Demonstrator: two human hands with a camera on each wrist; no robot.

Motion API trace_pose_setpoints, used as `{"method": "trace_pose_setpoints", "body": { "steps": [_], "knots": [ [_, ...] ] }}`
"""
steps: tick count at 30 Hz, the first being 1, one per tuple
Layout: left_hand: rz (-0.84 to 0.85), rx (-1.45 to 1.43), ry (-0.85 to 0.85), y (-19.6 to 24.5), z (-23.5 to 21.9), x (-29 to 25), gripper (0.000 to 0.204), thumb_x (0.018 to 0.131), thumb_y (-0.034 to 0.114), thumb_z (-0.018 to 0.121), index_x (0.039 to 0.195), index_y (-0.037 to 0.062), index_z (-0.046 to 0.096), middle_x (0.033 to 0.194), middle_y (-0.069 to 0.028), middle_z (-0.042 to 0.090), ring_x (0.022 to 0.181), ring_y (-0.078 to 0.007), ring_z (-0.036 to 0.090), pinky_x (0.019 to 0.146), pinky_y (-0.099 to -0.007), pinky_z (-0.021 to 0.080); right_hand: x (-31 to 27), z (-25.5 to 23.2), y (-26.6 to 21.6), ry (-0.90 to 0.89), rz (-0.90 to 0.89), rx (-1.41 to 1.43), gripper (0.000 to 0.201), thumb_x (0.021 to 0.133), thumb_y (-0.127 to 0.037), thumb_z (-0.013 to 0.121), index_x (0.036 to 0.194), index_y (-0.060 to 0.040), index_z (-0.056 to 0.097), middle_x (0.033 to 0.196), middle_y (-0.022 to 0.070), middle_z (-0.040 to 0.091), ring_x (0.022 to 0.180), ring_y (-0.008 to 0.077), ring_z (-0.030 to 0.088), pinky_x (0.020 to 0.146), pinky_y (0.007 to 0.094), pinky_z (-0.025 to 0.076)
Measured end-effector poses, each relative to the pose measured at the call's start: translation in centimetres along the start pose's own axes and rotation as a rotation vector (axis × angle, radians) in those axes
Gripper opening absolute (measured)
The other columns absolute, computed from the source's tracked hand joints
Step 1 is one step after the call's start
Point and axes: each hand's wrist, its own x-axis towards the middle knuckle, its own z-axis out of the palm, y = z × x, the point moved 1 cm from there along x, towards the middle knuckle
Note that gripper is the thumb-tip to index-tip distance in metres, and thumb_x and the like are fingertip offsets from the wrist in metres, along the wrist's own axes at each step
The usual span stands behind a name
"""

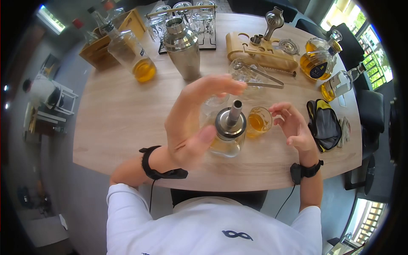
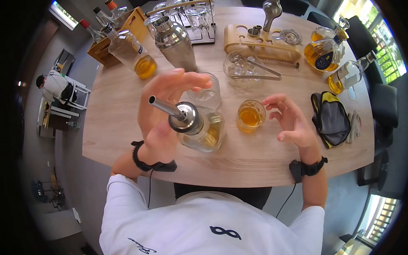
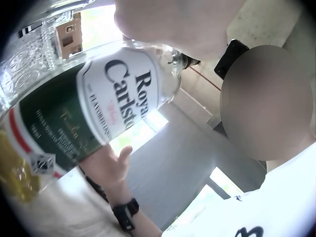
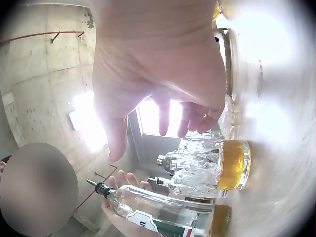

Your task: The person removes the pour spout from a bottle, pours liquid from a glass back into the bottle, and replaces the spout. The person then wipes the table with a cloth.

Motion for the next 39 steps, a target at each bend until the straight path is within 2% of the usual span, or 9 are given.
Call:
{"method": "trace_pose_setpoints", "body": {
  "steps": [3, 8, 12, 14, 17, 28, 34, 36, 39],
  "knots": [
    [-0.085, -0.162, -0.263, 0.5, -0.4, 1.6, 0.05, 0.097, 0.02, 0.051, 0.136, -0.0114, 0.051, 0.131, -0.0218, 0.065, 0.119, -0.0276, 0.064, 0.094, -0.037, 0.051, 0.2, 0.0, 0.3, -0.003, -0.001, -0.002, 0.097, 0.065, -0.038, 0.099, 0.143, -0.0046, 0.053, 0.141, 0.0069, 0.055, 0.126, 0.0176, 0.051, 0.1, 0.0321, 0.042],
    [-0.006, -0.143, -0.299, -0.1, 0.6, 1.0, 0.048, 0.088, 0.025, 0.05, 0.121, -0.0088, 0.058, 0.108, -0.0187, 0.065, 0.089, -0.0302, 0.06, 0.086, -0.0382, 0.047, -0.1, 0.1, -0.3, 0.051, 0.0, 0.018, 0.089, 0.071, -0.044, 0.094, 0.14, -0.0031, 0.055, 0.131, 0.0076, 0.062, 0.12, 0.0181, 0.057, 0.102, 0.0344, 0.042],
    [0.035, -0.104, -0.263, -0.2, 0.9, 1.2, 0.045, 0.084, 0.027, 0.051, 0.115, -0.0051, 0.058, 0.1, -0.0159, 0.063, 0.081, -0.0301, 0.056, 0.079, -0.0379, 0.043, -0.4, 0.3, -0.5, 0.067, -0.001, -0.004, 0.088, 0.07, -0.049, 0.092, 0.135, -0.0018, 0.057, 0.126, 0.0086, 0.062, 0.119, 0.0183, 0.057, 0.101, 0.0342, 0.041],
    [0.083, -0.063, -0.362, -0.4, 0.7, 1.6, 0.047, 0.096, 0.037, 0.047, 0.115, -0.0053, 0.054, 0.088, -0.0115, 0.067, 0.072, -0.0171, 0.058, 0.077, -0.0329, 0.044, -0.4, 0.1, -0.1, 0.056, 0.007, -0.006, 0.087, 0.071, -0.048, 0.092, 0.135, -0.0014, 0.057, 0.124, 0.0083, 0.062, 0.118, 0.0183, 0.057, 0.1, 0.0337, 0.041],
    [-0.101, -0.248, -0.316, -0.3, 1.5, 1.0, 0.045, 0.096, 0.039, 0.05, 0.111, -0.0037, 0.051, 0.085, -0.0114, 0.065, 0.069, -0.0169, 0.055, 0.068, -0.0317, 0.044, -0.5, -0.2, 0.0, 0.03, 0.027, 0.025, 0.085, 0.073, -0.047, 0.091, 0.134, -0.0007, 0.056, 0.121, 0.0081, 0.062, 0.117, 0.0185, 0.057, 0.098, 0.0329, 0.042],
    [-0.041, -0.202, -0.296, -0.6, 1.6, 1.0, 0.046, 0.096, 0.041, 0.052, 0.109, -0.0029, 0.052, 0.089, -0.0119, 0.065, 0.071, -0.0178, 0.056, 0.066, -0.0312, 0.044, -0.5, -0.2, -0.1, 0.065, 0.086, 0.054, 0.084, 0.075, -0.051, 0.087, 0.134, -0.0002, 0.056, 0.117, 0.0088, 0.062, 0.111, 0.0182, 0.056, 0.094, 0.0314, 0.041],
    [-0.014, -0.081, -0.349, -0.5, 1.0, 1.0, 0.049, 0.096, 0.042, 0.053, 0.113, -0.0036, 0.055, 0.093, -0.0111, 0.066, 0.076, -0.0175, 0.058, 0.072, -0.0302, 0.047, -0.8, -1.4, -0.4, 0.097, -0.08, 0.023, 0.074, 0.082, -0.046, 0.085, 0.132, 0.0002, 0.057, 0.116, 0.0089, 0.062, 0.11, 0.0171, 0.055, 0.092, 0.0298, 0.041],
    [0.004, -0.066, -0.367, -0.5, 1.2, 1.0, 0.049, 0.097, 0.042, 0.052, 0.114, -0.0037, 0.055, 0.094, -0.0109, 0.066, 0.077, -0.0176, 0.059, 0.073, -0.0303, 0.048, -1.2, -1.5, -2.4, 0.231, -0.337, -0.254, 0.063, 0.086, -0.042, 0.084, 0.126, 0.001, 0.061, 0.11, 0.0092, 0.063, 0.104, 0.0168, 0.057, 0.089, 0.0291, 0.042],
    [-0.103, -0.153, -0.248, -0.3, 1.5, 0.6, 0.041, 0.087, 0.036, 0.064, 0.111, 0.0032, 0.058, 0.088, -0.0074, 0.058, 0.075, -0.0266, 0.051, 0.079, -0.036, 0.039, -0.7, 3.1, -8.0, 0.074, -0.415, -0.483, 0.056, 0.085, -0.037, 0.086, 0.119, 0.0021, 0.066, 0.099, 0.0089, 0.065, 0.091, 0.0174, 0.061, 0.081, 0.0298, 0.047]
  ]
}}
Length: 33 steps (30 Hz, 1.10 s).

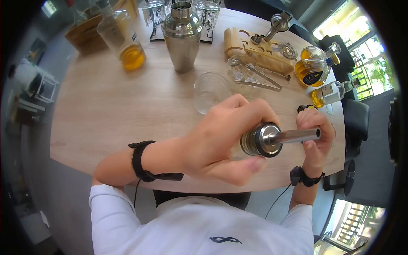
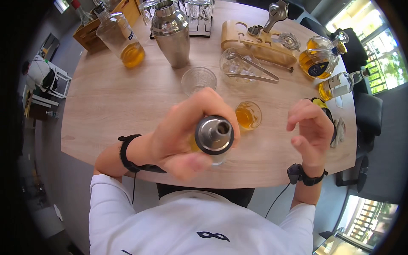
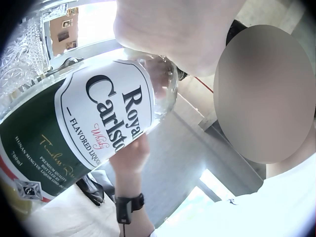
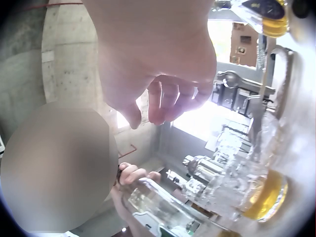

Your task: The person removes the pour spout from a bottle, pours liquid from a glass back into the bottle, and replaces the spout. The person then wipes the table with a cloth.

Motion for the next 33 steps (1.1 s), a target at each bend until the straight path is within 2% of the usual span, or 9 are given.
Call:
{"method": "trace_pose_setpoints", "body": {
  "steps": [3, 5, 6, 8, 11, 17, 24, 26, 33],
  "knots": [
    [0.097, 0.243, -0.136, 0.4, -0.2, 0.2, 0.048, 0.092, 0.035, 0.071, 0.118, -0.0025, 0.055, 0.096, -0.0087, 0.068, 0.084, -0.0183, 0.062, 0.076, -0.0305, 0.049, 3.6, 5.0, -5.0, -0.057, -0.034, -0.169, 0.057, 0.077, -0.032, 0.094, 0.115, 0.0027, 0.07, 0.089, 0.0062, 0.067, 0.072, 0.014, 0.062, 0.065, 0.0264, 0.048],
    [-0.076, 0.13, -0.007, 0.6, 0.4, -0.2, 0.048, 0.085, 0.031, 0.082, 0.115, 0.0017, 0.058, 0.101, -0.0069, 0.071, 0.091, -0.0198, 0.065, 0.08, -0.0331, 0.05, 5.0, 7.4, -6.6, -0.024, -0.023, -0.22, 0.06, 0.074, -0.032, 0.096, 0.116, 0.0024, 0.07, 0.086, 0.0045, 0.068, 0.068, 0.0122, 0.061, 0.061, 0.0247, 0.048],
    [-0.069, 0.131, -0.012, 0.4, 0.4, -0.2, 0.048, 0.085, 0.031, 0.082, 0.115, 0.0017, 0.058, 0.101, -0.0069, 0.071, 0.091, -0.0198, 0.065, 0.08, -0.0331, 0.05, 5.5, 8.1, -7.0, -0.029, -0.014, -0.323, 0.068, 0.07, -0.046, 0.096, 0.11, 0.0018, 0.069, 0.086, 0.0043, 0.068, 0.069, 0.0113, 0.061, 0.06, 0.0243, 0.045],
    [0.112, 0.375, -0.067, -0.2, 0.1, -0.3, 0.048, 0.082, 0.031, 0.08, 0.117, 0.0047, 0.06, 0.098, -0.0103, 0.067, 0.087, -0.0324, 0.062, 0.083, -0.0408, 0.046, 6.2, 9.0, -7.2, -0.034, -0.015, -0.425, 0.077, 0.066, -0.06, 0.095, 0.103, 0.0013, 0.068, 0.086, 0.004, 0.068, 0.071, 0.0104, 0.06, 0.059, 0.0239, 0.042],
    [0.082, 0.419, -0.057, -0.6, 0.7, -0.7, 0.046, 0.083, 0.03, 0.078, 0.116, 0.0032, 0.06, 0.096, -0.0111, 0.065, 0.086, -0.0334, 0.062, 0.081, -0.0417, 0.045, 7.0, 10.1, -6.6, 0.038, -0.338, -0.674, 0.076, 0.057, -0.063, 0.098, 0.09, -0.0008, 0.069, 0.068, 0.002, 0.061, 0.058, 0.0111, 0.053, 0.053, 0.0242, 0.037],
    [0.045, 0.41, -0.148, -0.5, 0.5, -0.4, 0.044, 0.084, 0.029, 0.074, 0.113, 0.0008, 0.058, 0.092, -0.0121, 0.061, 0.085, -0.0342, 0.061, 0.078, -0.0424, 0.043, 8.2, 10.0, -6.5, 0.058, -0.467, -0.567, 0.07, 0.054, -0.054, 0.103, 0.083, -0.0002, 0.068, 0.059, 0.0015, 0.056, 0.049, 0.0108, 0.048, 0.046, 0.0245, 0.03],
    [0.077, 0.384, -0.169, -0.7, 0.0, -0.2, 0.047, 0.09, 0.035, 0.071, 0.118, 0.0, 0.058, 0.1, -0.0136, 0.063, 0.091, -0.0356, 0.062, 0.081, -0.0427, 0.044, 8.1, 9.8, -5.9, -0.026, -0.421, -0.471, 0.068, 0.06, -0.048, 0.102, 0.092, 0.0016, 0.069, 0.06, 0.0032, 0.056, 0.047, 0.0123, 0.048, 0.045, 0.0239, 0.03],
    [0.126, 0.378, -0.187, -0.9, -0.1, -0.2, 0.049, 0.092, 0.038, 0.07, 0.121, 0.0009, 0.058, 0.105, -0.0134, 0.065, 0.093, -0.0359, 0.063, 0.082, -0.0426, 0.045, 8.2, 9.7, -5.9, -0.069, -0.463, -0.514, 0.064, 0.069, -0.049, 0.097, 0.095, 0.0011, 0.068, 0.06, 0.0035, 0.055, 0.047, 0.013, 0.047, 0.044, 0.0249, 0.03],
    [0.151, 0.172, -0.131, -1.2, 0.2, 0.4, 0.042, 0.09, 0.032, 0.074, 0.118, 0.0046, 0.061, 0.103, -0.0109, 0.065, 0.092, -0.0344, 0.063, 0.08, -0.042, 0.045, 8.9, 9.9, -5.0, -0.055, -0.562, -0.502, 0.059, 0.08, -0.056, 0.086, 0.093, -0.0013, 0.068, 0.057, 0.0022, 0.049, 0.044, 0.0131, 0.042, 0.042, 0.0271, 0.025]
  ]
}}
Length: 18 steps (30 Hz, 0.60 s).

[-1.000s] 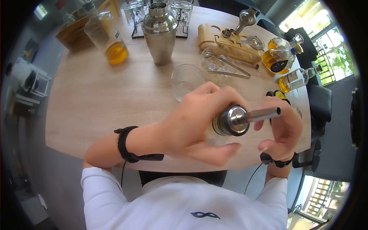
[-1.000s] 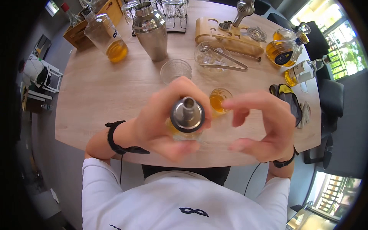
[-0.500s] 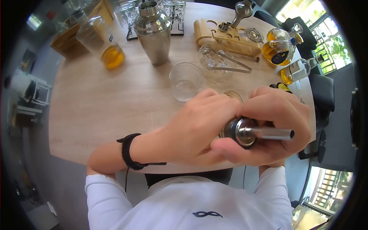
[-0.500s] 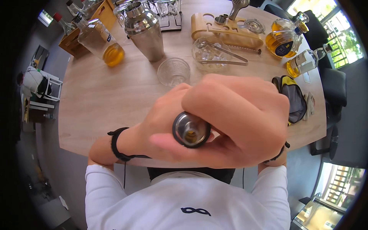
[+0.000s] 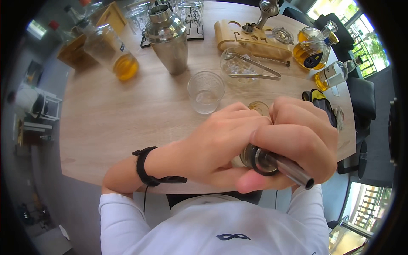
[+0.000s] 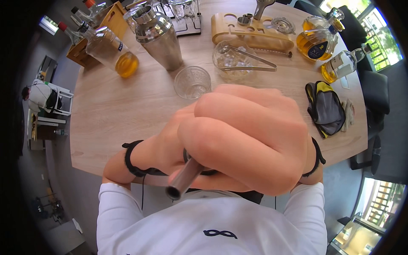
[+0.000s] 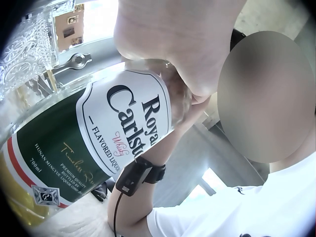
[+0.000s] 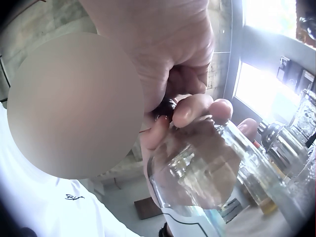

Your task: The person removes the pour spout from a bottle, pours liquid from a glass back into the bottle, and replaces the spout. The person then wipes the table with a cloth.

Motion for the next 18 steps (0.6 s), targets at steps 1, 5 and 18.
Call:
{"method": "trace_pose_setpoints", "body": {
  "steps": [1, 5, 18],
  "knots": [
    [0.009, -0.008, -0.021, 0.0, 0.0, 0.1, 0.038, 0.088, 0.029, 0.075, 0.114, 0.0052, 0.061, 0.101, -0.0107, 0.064, 0.09, -0.0339, 0.062, 0.078, -0.042, 0.044, -0.1, 0.1, 0.5, 0.014, -0.071, 0.03, 0.058, 0.081, -0.055, 0.085, 0.093, -0.0013, 0.068, 0.058, 0.0022, 0.049, 0.046, 0.0131, 0.042, 0.043, 0.0273, 0.025],
    [-0.019, -0.012, -0.115, 0.4, -0.6, 0.1, 0.031, 0.083, 0.023, 0.075, 0.104, 0.0066, 0.06, 0.094, -0.0097, 0.062, 0.086, -0.033, 0.06, 0.076, -0.0417, 0.043, 0.0, 0.0, 1.0, 0.002, -0.142, 0.232, 0.058, 0.084, -0.055, 0.082, 0.098, -0.0004, 0.067, 0.072, 0.002, 0.052, 0.059, 0.0131, 0.042, 0.048, 0.0276, 0.026],
    [-0.125, -0.057, -0.197, 1.0, -0.4, 0.8, 0.023, 0.083, 0.008, 0.072, 0.101, 0.013, 0.059, 0.09, -0.004, 0.073, 0.089, -0.0271, 0.072, 0.081, -0.0413, 0.044, -3.7, -10.3, 4.3, 0.318, 0.51, -0.034, 0.04, 0.106, -0.039, 0.062, 0.11, 0.0007, 0.063, 0.098, 0.0049, 0.063, 0.078, 0.0095, 0.052, 0.064, 0.0221, 0.038]
  ]
}}
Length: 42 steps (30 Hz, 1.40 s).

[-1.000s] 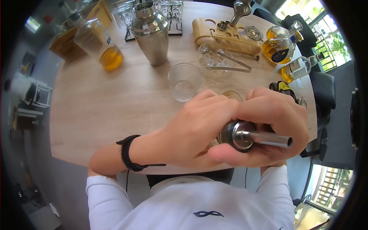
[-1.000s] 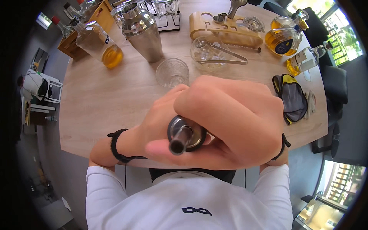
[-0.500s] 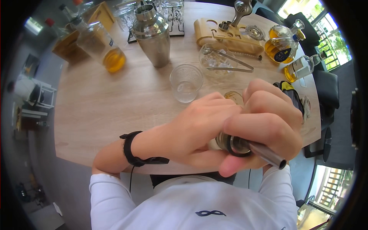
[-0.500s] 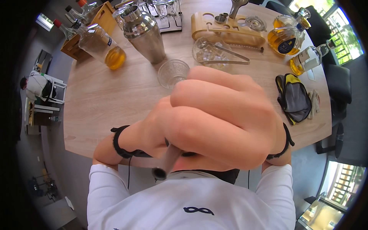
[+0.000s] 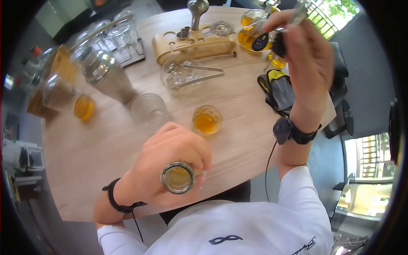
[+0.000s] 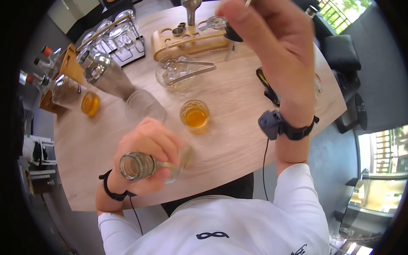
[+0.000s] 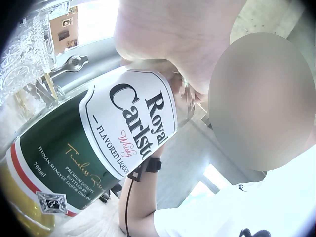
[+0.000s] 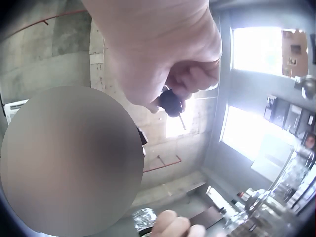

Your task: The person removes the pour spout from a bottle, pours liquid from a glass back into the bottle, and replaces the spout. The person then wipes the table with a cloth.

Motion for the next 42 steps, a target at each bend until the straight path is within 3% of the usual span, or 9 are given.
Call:
{"method": "trace_pose_setpoints", "body": {
  "steps": [3, 7, 11, 17, 19, 24, 27, 32, 42],
  "knots": [
    [-0.025, 0.04, 0.025, 0.1, 0.1, -0.2, 0.023, 0.082, 0.007, 0.072, 0.1, 0.0132, 0.058, 0.091, -0.0037, 0.073, 0.089, -0.0266, 0.072, 0.082, -0.0412, 0.043, -1.3, -2.3, 5.1, -0.342, 0.361, -0.396, 0.028, 0.103, -0.028, 0.067, 0.095, -0.0013, 0.068, 0.075, 0.0003, 0.063, 0.064, 0.0101, 0.051, 0.06, 0.0254, 0.041],
    [-0.039, 0.103, 0.054, 0.4, 0.3, -0.4, 0.024, 0.081, 0.005, 0.07, 0.101, 0.0131, 0.058, 0.091, -0.003, 0.073, 0.089, -0.0251, 0.072, 0.087, -0.0426, 0.04, -6.2, -3.5, 13.0, -0.723, 0.542, -0.741, 0.035, 0.091, -0.031, 0.076, 0.088, 0.002, 0.063, 0.072, 0.014, 0.062, 0.063, 0.0258, 0.059, 0.062, 0.0381, 0.048],
    [-0.083, 0.196, 0.114, 0.7, 0.5, -0.4, 0.024, 0.082, 0.004, 0.069, 0.101, 0.0127, 0.058, 0.092, -0.0022, 0.072, 0.091, -0.0242, 0.073, 0.091, -0.0446, 0.039, -8.1, -3.0, 15.9, -0.746, 0.513, -0.805, 0.038, 0.085, -0.032, 0.079, 0.088, 0.0016, 0.062, 0.073, 0.0149, 0.064, 0.067, 0.0314, 0.061, 0.063, 0.0418, 0.049],
    [-0.109, 0.289, 0.243, -0.2, -0.4, -0.5, 0.025, 0.083, 0.003, 0.069, 0.105, 0.0098, 0.058, 0.094, -0.0046, 0.072, 0.095, -0.0255, 0.072, 0.098, -0.0444, 0.038, -7.8, -2.6, 15.8, -0.712, 0.624, -0.744, 0.036, 0.083, -0.027, 0.083, 0.094, -0.0015, 0.06, 0.068, 0.0097, 0.058, 0.062, 0.0225, 0.055, 0.058, 0.0371, 0.043],
    [-0.046, 0.348, 0.246, -0.8, -1.1, -0.5, 0.026, 0.083, 0.001, 0.068, 0.107, 0.0051, 0.057, 0.096, -0.01, 0.07, 0.093, -0.0268, 0.07, 0.096, -0.0452, 0.045, -7.4, -2.6, 14.4, -0.694, 0.717, -0.792, 0.042, 0.081, -0.034, 0.083, 0.097, -0.0027, 0.06, 0.076, 0.0162, 0.065, 0.074, 0.0324, 0.064, 0.068, 0.0422, 0.05],
    [-0.027, 0.381, 0.29, -1.9, -2.3, -0.6, 0.027, 0.082, -0.006, 0.065, 0.107, -0.001, 0.056, 0.096, -0.0153, 0.067, 0.087, -0.0248, 0.067, 0.09, -0.0445, 0.057, -7.2, -3.3, 11.2, -0.602, 0.636, -0.89, 0.051, 0.074, -0.035, 0.09, 0.101, -0.0035, 0.06, 0.071, 0.0127, 0.061, 0.07, 0.0272, 0.062, 0.067, 0.0381, 0.049],
    [-0.016, 0.378, 0.307, -1.9, -2.4, -0.6, 0.028, 0.081, -0.008, 0.064, 0.107, -0.0026, 0.056, 0.096, -0.016, 0.066, 0.086, -0.0232, 0.066, 0.089, -0.0441, 0.059, -6.7, -2.4, 9.4, -0.615, 0.66, -0.678, 0.058, 0.067, -0.031, 0.096, 0.106, -0.0048, 0.062, 0.074, 0.0055, 0.062, 0.068, 0.0226, 0.059, 0.065, 0.0351, 0.047],
    [-0.033, 0.354, 0.337, -1.9, -2.1, -0.8, 0.027, 0.081, -0.008, 0.064, 0.106, -0.0031, 0.056, 0.096, -0.0158, 0.066, 0.085, -0.0225, 0.067, 0.088, -0.0434, 0.059, -8.4, 2.2, 8.0, -0.868, 0.396, -0.024, 0.088, 0.063, -0.028, 0.099, 0.138, -0.0091, 0.058, 0.121, 0.0034, 0.064, 0.097, 0.0188, 0.061, 0.078, 0.032, 0.05],
    [-0.02, 0.394, 0.376, -2.4, -1.9, -0.9, 0.023, 0.081, -0.007, 0.065, 0.103, -0.0015, 0.057, 0.095, -0.014, 0.066, 0.084, -0.0224, 0.068, 0.084, -0.0402, 0.059, -10.6, 6.4, 8.3, -0.761, 0.425, 0.162, 0.092, 0.069, -0.024, 0.096, 0.147, -0.0089, 0.051, 0.14, 0.0059, 0.059, 0.127, 0.0202, 0.058, 0.102, 0.0349, 0.051]
  ]
}}
